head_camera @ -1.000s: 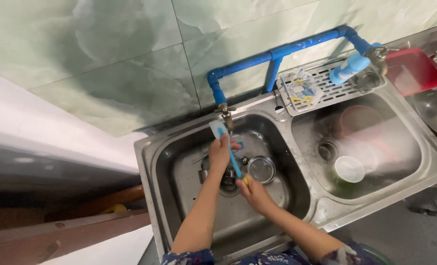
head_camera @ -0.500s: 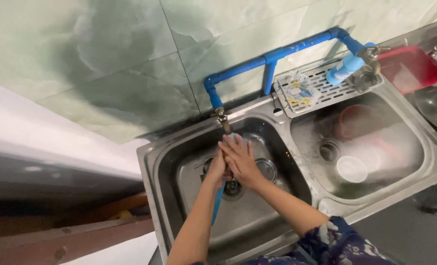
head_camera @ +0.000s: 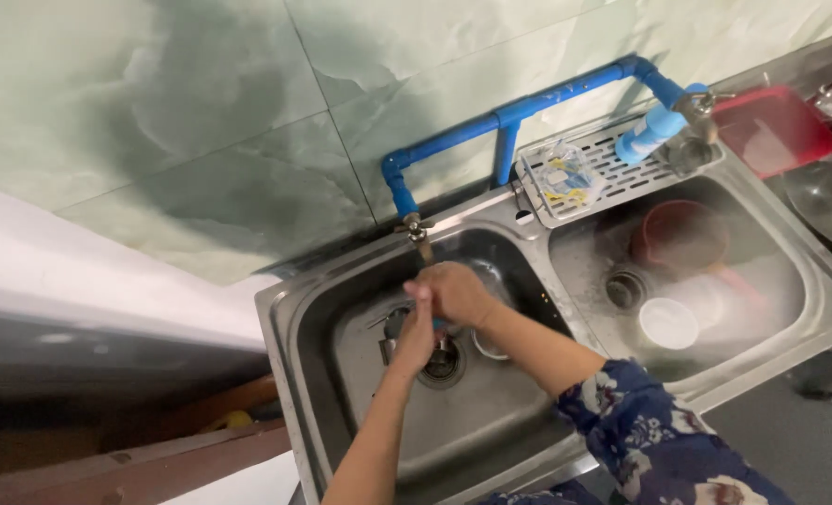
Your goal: Wash measuring cups, a sieve, and a metal bowl in a kitchen sink.
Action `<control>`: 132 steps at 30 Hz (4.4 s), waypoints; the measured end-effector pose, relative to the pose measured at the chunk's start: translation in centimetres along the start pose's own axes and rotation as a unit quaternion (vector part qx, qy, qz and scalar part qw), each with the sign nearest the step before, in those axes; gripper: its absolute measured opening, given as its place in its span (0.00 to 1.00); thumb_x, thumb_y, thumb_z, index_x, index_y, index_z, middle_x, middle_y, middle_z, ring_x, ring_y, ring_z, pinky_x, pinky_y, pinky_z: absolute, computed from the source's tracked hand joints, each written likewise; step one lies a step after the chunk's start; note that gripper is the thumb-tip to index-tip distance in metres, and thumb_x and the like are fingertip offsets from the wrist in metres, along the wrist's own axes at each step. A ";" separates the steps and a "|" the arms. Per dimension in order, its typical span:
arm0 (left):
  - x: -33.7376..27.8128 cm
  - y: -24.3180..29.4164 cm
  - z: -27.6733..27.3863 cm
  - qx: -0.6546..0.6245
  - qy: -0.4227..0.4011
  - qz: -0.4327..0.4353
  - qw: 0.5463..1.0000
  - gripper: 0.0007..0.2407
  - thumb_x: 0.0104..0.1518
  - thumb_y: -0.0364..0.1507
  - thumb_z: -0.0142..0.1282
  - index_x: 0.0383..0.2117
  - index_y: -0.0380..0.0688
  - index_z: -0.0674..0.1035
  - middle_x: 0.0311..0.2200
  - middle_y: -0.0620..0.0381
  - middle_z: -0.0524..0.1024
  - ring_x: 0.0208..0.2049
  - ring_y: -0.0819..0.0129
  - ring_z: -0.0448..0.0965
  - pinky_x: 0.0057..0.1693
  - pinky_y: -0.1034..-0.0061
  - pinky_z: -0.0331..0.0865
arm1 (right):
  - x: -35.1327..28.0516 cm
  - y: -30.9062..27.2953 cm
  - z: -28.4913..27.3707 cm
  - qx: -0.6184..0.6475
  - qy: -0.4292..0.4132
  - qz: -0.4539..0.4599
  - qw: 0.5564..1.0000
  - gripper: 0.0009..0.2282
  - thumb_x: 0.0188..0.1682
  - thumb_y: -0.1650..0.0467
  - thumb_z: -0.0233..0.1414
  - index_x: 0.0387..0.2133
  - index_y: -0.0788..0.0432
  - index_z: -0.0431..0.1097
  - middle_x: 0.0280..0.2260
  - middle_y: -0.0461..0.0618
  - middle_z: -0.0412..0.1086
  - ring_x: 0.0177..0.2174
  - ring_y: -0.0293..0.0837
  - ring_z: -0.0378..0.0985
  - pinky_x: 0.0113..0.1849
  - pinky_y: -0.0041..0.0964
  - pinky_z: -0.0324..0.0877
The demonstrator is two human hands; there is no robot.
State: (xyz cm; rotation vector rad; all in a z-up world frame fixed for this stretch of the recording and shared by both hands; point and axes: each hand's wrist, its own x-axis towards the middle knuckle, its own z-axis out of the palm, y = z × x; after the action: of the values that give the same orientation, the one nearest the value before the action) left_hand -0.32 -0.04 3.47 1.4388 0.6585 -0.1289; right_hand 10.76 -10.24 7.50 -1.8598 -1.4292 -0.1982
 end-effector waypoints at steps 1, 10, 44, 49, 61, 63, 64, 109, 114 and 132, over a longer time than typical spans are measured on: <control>0.1 -0.1 0.4 0.057 0.016 0.047 0.997 0.35 0.53 0.66 0.25 0.23 0.48 0.76 0.20 0.60 0.72 0.21 0.72 0.69 0.28 0.75 0.57 | 0.3 0.9 -0.3 -0.012 -0.049 0.038 0.998 0.12 0.53 0.63 0.53 0.28 0.59 0.73 0.33 0.57 0.77 0.37 0.59 0.79 0.42 0.51 0.72; 0.4 2.6 1.8 0.089 -0.028 0.093 0.991 0.39 0.59 0.62 0.20 0.30 0.44 0.85 0.14 0.64 0.61 0.17 0.73 0.59 0.27 0.77 0.54 | -0.9 15.7 -7.3 -0.008 0.300 0.400 0.866 0.31 0.63 0.57 0.37 0.16 0.65 0.70 0.15 0.59 0.67 0.19 0.55 0.72 0.29 0.52 0.66; 6.6 1.8 0.2 -0.041 0.057 0.217 0.974 0.12 0.62 0.30 0.54 0.46 0.33 0.80 0.40 0.57 0.80 0.39 0.72 0.77 0.45 0.74 0.71 | 8.3 -4.5 -8.1 0.296 0.050 0.032 0.953 0.17 0.57 0.69 0.58 0.20 0.61 0.62 0.27 0.51 0.67 0.42 0.51 0.75 0.47 0.47 0.68; 6.5 1.8 -0.9 0.004 0.094 0.262 0.960 0.08 0.57 0.23 0.58 0.40 0.32 0.83 0.36 0.60 0.82 0.37 0.79 0.77 0.44 0.81 0.72 | 7.9 -8.1 -9.5 -0.019 0.110 0.160 0.981 0.17 0.41 0.70 0.63 0.43 0.64 0.72 0.40 0.61 0.69 0.42 0.61 0.71 0.45 0.51 0.68; 9.0 -1.2 -0.8 -0.100 -0.046 0.259 0.959 0.05 0.61 0.20 0.60 0.41 0.34 0.83 0.35 0.60 0.80 0.35 0.79 0.75 0.42 0.81 0.68 | 8.6 -5.6 -11.8 0.001 -0.105 -0.015 0.994 0.18 0.39 0.80 0.55 0.46 0.65 0.71 0.47 0.60 0.73 0.48 0.61 0.74 0.48 0.49 0.69; 8.4 -0.7 -0.5 -0.094 -0.056 0.251 0.962 0.04 0.61 0.19 0.62 0.39 0.32 0.84 0.34 0.59 0.80 0.34 0.78 0.75 0.41 0.80 0.68 | 7.9 -4.6 -11.3 0.012 -0.085 -0.023 0.996 0.17 0.42 0.81 0.52 0.47 0.63 0.71 0.50 0.59 0.73 0.49 0.60 0.75 0.49 0.47 0.70; 8.1 -0.4 -0.3 -0.085 -0.068 0.241 0.964 0.03 0.60 0.18 0.63 0.37 0.31 0.85 0.32 0.57 0.80 0.33 0.76 0.74 0.40 0.78 0.67 | 7.5 -4.0 -11.0 0.024 -0.063 -0.029 0.997 0.18 0.45 0.83 0.50 0.49 0.62 0.72 0.52 0.59 0.72 0.50 0.59 0.75 0.50 0.45 0.71; 2.8 5.9 -9.0 -0.298 0.245 0.310 0.869 0.11 0.62 0.33 0.59 0.42 0.37 0.80 0.35 0.55 0.80 0.35 0.70 0.82 0.41 0.70 0.81 | -4.4 5.8 4.6 -0.079 -0.047 0.332 0.939 0.10 0.42 0.66 0.58 0.35 0.56 0.76 0.30 0.59 0.76 0.34 0.63 0.78 0.36 0.58 0.71; 7.6 0.7 -5.7 -0.254 0.177 0.280 0.909 0.09 0.61 0.28 0.62 0.42 0.35 0.81 0.32 0.55 0.77 0.32 0.70 0.80 0.39 0.72 0.81 | -1.7 2.3 3.2 -0.041 -0.136 0.285 0.948 0.11 0.44 0.64 0.60 0.30 0.60 0.73 0.30 0.63 0.74 0.35 0.63 0.77 0.38 0.55 0.70; 13.4 -1.5 -2.9 -0.350 -0.052 0.109 0.929 0.12 0.54 0.23 0.65 0.44 0.41 0.81 0.39 0.57 0.82 0.36 0.70 0.83 0.43 0.74 0.78 | -14.5 -6.1 -7.3 -0.136 0.079 0.352 0.923 0.13 0.47 0.63 0.58 0.41 0.55 0.77 0.33 0.54 0.73 0.35 0.56 0.77 0.36 0.49 0.71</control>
State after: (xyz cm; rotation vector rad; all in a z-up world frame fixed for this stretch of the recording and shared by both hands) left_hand 8.97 6.45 -4.41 0.7955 0.3888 0.1913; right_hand 2.50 -25.49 7.55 -2.4010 -0.5761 -0.1842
